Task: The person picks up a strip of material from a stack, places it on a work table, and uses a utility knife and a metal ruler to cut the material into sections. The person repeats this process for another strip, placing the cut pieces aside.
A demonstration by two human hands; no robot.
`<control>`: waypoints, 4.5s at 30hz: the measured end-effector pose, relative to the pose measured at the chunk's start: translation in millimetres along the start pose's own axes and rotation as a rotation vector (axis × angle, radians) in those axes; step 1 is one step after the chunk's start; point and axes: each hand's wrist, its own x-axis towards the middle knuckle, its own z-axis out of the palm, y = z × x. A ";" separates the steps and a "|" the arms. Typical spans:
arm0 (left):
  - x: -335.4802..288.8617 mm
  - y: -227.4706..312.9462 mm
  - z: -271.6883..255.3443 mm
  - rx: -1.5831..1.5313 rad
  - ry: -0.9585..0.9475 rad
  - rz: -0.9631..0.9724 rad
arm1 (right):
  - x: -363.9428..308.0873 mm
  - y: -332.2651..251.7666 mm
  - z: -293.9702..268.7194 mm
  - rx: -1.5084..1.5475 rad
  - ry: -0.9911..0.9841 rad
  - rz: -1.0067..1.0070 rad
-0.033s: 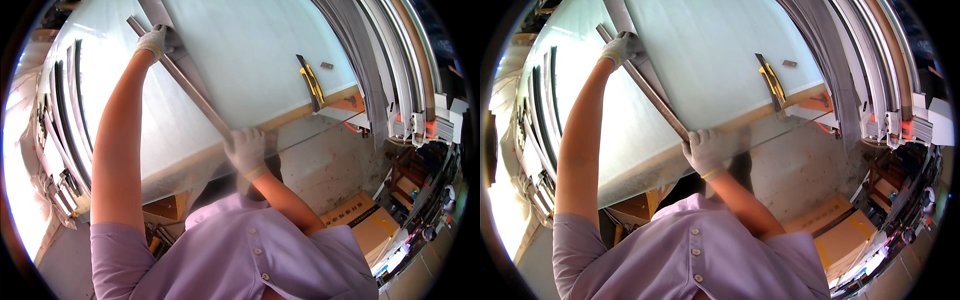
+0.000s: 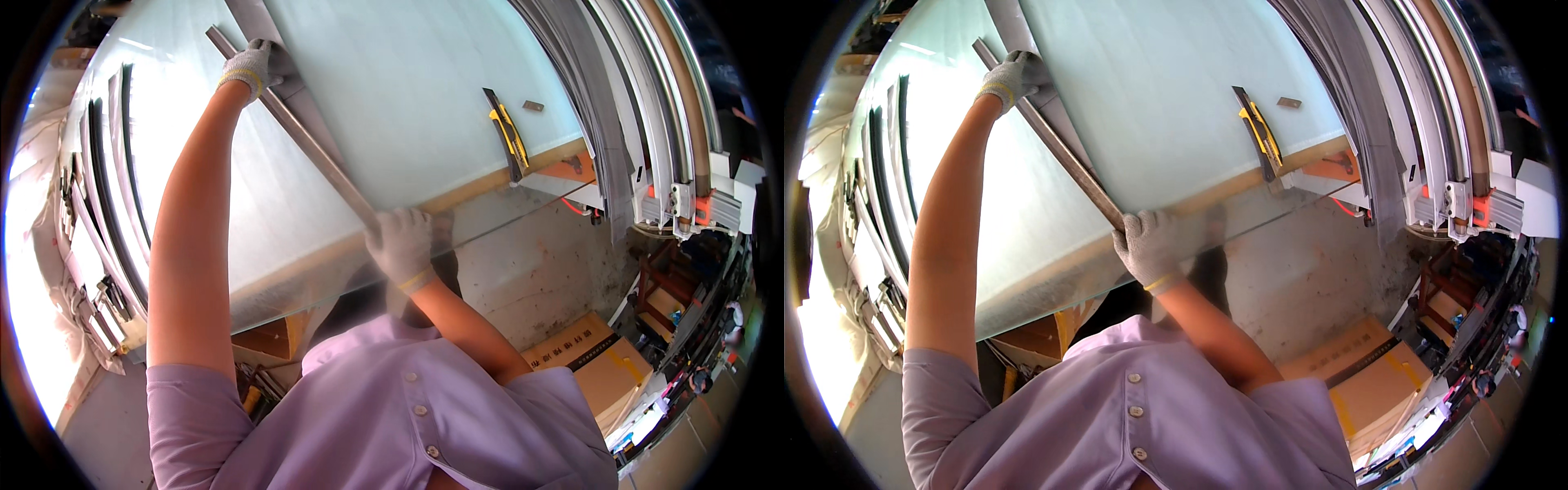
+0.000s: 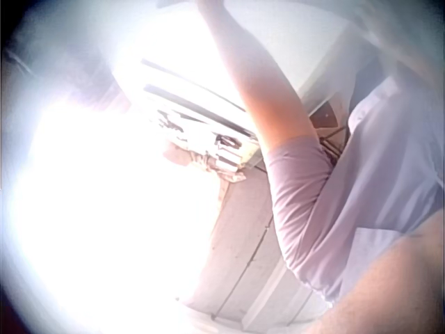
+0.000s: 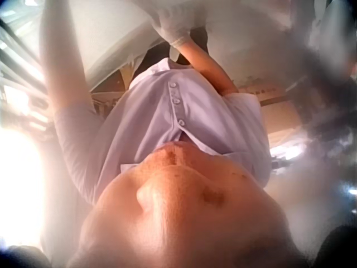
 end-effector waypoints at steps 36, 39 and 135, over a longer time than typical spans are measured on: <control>-147.8 42.2 39.4 -0.405 0.247 -0.362 | 113.7 149.5 -96.4 -0.056 -0.218 0.419; -188.2 80.2 18.8 -0.458 0.095 -0.327 | 144.3 94.1 -68.9 0.213 -0.094 0.276; -182.2 101.7 -13.0 -0.354 -0.224 -0.253 | 68.7 -11.1 -102.7 -0.170 -0.997 -0.087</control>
